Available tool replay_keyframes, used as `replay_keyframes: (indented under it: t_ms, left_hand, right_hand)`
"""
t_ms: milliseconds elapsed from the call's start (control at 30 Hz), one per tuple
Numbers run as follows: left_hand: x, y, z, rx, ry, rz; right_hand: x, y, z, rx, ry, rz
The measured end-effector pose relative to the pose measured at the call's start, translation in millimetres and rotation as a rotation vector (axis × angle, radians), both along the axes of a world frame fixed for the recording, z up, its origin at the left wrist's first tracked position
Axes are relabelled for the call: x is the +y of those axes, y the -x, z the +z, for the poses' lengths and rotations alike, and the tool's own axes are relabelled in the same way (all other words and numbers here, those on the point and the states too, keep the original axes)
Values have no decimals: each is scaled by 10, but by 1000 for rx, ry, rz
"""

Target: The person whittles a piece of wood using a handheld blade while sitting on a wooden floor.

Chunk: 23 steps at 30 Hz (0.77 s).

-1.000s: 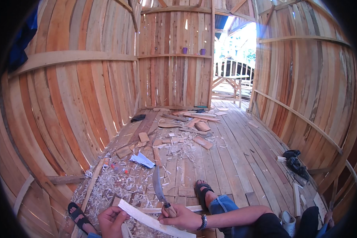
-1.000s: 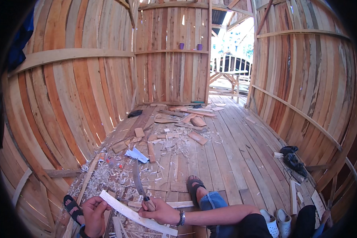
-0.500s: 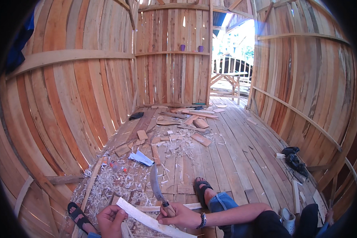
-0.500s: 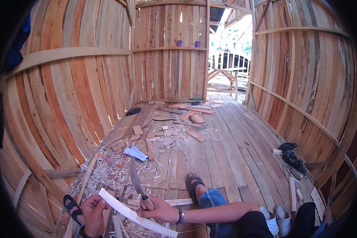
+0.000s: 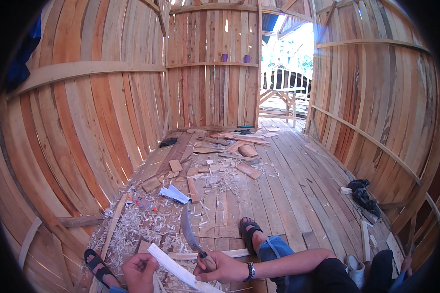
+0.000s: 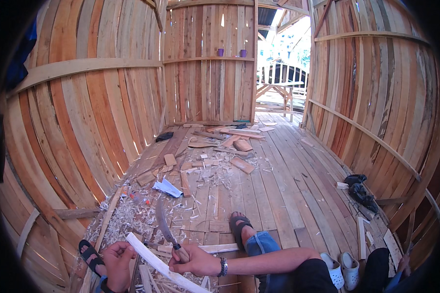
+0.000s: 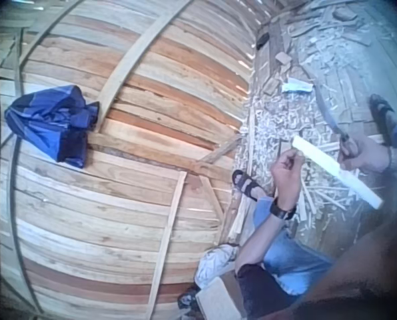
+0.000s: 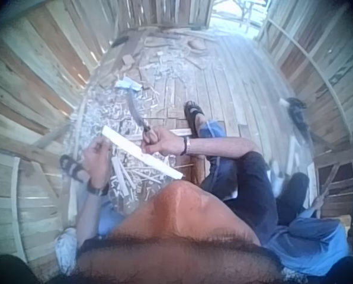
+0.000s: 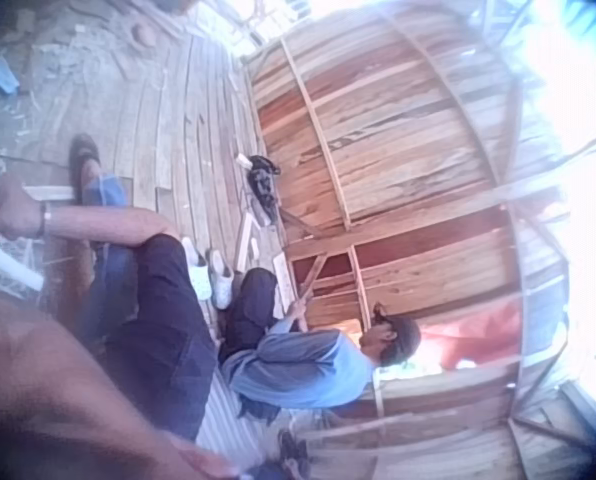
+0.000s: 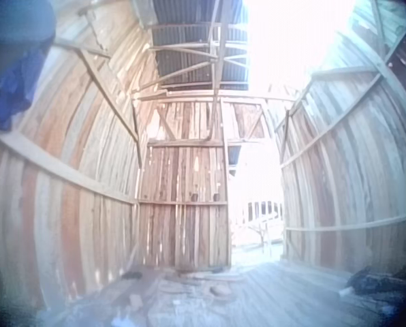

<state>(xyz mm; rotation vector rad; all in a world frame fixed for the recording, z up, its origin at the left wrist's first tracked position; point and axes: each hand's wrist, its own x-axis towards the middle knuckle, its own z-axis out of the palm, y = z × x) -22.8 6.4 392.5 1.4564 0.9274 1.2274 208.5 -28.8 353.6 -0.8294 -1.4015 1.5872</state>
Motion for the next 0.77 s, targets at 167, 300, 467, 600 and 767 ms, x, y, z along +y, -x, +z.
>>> replay_keyframes:
  t_ms: [167,300,467,600,767]
  left_hand:
    - [-16,-46,4,-11,1,-2]
    - [-14,-42,-19,27,-17,11]
    - [43,-83,-167,-16,49,58]
    - [25,-104,-141,-6,60,40]
    - [3,-117,-120,23,56,52]
  right_hand:
    - [-49,-2,19,25,-2,8]
    - [-63,-2,22,39,16,26]
    - [-113,39,86,29,43,88]
    - [-123,64,41,38,-2,92]
    - [-130,59,21,13,3,93]
